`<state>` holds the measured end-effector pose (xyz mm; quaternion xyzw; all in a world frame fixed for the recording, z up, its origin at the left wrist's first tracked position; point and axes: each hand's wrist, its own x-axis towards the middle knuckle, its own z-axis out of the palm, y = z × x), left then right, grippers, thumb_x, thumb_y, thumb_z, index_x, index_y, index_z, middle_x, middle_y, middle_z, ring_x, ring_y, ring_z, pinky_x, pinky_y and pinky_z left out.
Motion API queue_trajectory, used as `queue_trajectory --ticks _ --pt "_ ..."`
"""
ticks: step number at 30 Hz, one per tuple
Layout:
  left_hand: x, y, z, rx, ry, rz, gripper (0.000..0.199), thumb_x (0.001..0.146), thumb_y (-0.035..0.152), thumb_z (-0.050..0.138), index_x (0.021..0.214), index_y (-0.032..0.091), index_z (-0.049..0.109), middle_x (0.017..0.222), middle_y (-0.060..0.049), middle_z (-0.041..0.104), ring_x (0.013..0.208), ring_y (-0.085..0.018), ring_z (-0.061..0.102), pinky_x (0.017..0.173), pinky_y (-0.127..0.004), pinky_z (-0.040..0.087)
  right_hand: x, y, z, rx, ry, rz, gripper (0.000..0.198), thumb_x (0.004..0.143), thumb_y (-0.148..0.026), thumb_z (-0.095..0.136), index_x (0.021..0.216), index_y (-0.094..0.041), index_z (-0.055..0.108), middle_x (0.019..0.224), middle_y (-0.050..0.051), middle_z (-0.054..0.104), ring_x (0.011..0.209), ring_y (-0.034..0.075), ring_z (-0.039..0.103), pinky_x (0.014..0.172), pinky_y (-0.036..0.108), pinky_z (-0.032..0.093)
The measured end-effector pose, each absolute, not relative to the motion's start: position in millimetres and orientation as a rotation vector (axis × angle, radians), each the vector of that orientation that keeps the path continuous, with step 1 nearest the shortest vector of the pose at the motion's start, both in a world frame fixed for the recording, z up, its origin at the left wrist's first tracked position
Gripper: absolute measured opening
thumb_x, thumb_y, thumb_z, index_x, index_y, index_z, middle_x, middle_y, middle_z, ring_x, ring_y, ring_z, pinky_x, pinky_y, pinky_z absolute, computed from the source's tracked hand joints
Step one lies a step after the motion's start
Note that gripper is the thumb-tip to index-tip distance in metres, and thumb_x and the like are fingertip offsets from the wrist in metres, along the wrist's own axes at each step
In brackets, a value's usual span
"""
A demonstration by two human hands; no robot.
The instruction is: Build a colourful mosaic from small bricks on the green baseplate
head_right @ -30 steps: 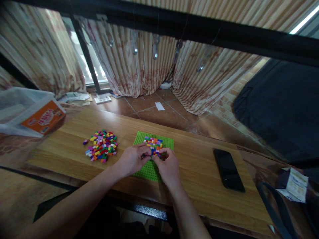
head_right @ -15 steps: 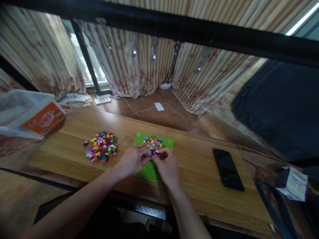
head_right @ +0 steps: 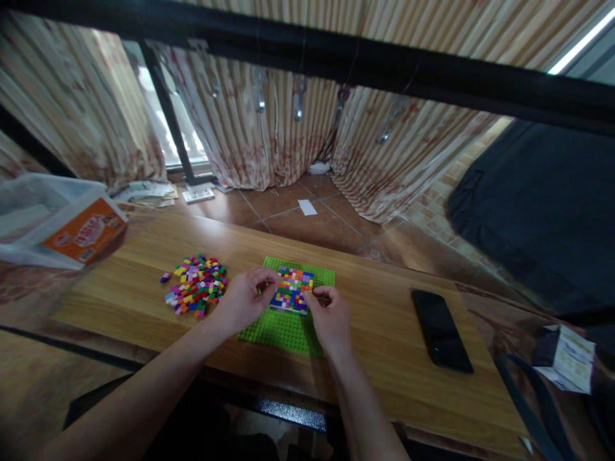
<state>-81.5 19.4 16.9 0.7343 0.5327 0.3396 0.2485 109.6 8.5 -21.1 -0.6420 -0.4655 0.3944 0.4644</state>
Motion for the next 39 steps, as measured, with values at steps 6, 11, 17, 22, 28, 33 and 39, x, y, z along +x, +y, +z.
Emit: queue_trajectory --ticks 6,11,17,22,28,33,39 --pt "-82 26 9 1.840 1.642 0.828 0.022 0.091 0.025 0.052 0.107 0.015 0.064 0.091 -0.007 0.071 0.077 -0.017 0.065 0.070 -0.027 0.051 103 3 -23 -1.594 -1.208 0.883 0.041 0.070 -0.060 0.071 0.079 -0.020 0.064 0.077 0.004 0.070 0.069 0.020 0.064 0.064 0.033 0.051" --pt "-79 27 6 1.800 1.566 0.752 0.026 0.093 0.027 0.048 0.106 0.014 0.065 0.094 -0.007 0.073 0.076 -0.016 0.066 0.068 -0.025 0.050 105 2 -25 -1.579 -1.248 0.934 0.042 0.075 -0.061 0.066 0.084 -0.020 0.065 0.080 0.005 0.071 0.074 0.022 0.066 0.068 0.034 0.052" --pt "-76 23 6 1.795 1.549 0.740 0.023 0.089 0.024 0.052 0.104 0.014 0.066 0.096 -0.008 0.072 0.082 -0.017 0.066 0.073 -0.026 0.050 109 4 -29 -1.595 -1.281 0.946 0.051 0.079 -0.062 0.060 0.105 -0.018 0.063 0.104 0.010 0.072 0.092 0.026 0.068 0.080 0.038 0.054" --pt "-75 25 7 1.817 1.548 0.701 0.022 0.089 0.024 0.052 0.100 0.016 0.069 0.093 -0.007 0.072 0.078 -0.018 0.064 0.069 -0.026 0.048 110 4 -35 -1.706 -1.421 0.855 0.062 0.082 -0.064 0.053 0.122 -0.016 0.056 0.118 0.015 0.068 0.105 0.030 0.066 0.095 0.045 0.049" --pt "-72 20 10 1.856 1.522 0.629 0.024 0.090 0.027 0.049 0.099 0.016 0.069 0.091 -0.007 0.071 0.077 -0.018 0.064 0.066 -0.025 0.046 120 1 -40 -1.746 -1.476 0.817 0.068 0.081 -0.067 0.053 0.129 -0.018 0.052 0.124 0.015 0.064 0.102 0.031 0.067 0.088 0.044 0.052" --pt "-86 24 16 1.925 1.526 0.587 0.026 0.090 0.026 0.047 0.095 0.017 0.071 0.089 -0.007 0.073 0.077 -0.018 0.066 0.067 -0.025 0.047 121 1 -38 -1.749 -1.553 0.747 0.068 0.082 -0.065 0.052 0.133 -0.020 0.050 0.125 0.015 0.063 0.098 0.030 0.068 0.087 0.045 0.051" --pt "-160 44 32 2.000 1.634 0.500 0.020 0.078 0.016 0.052 0.078 0.017 0.072 0.072 0.000 0.070 0.071 -0.014 0.062 0.065 -0.020 0.044 117 1 -30 -1.807 -1.560 0.737 0.072 0.082 -0.066 0.050 0.134 -0.017 0.050 0.126 0.017 0.063 0.092 0.029 0.069 0.088 0.046 0.050"
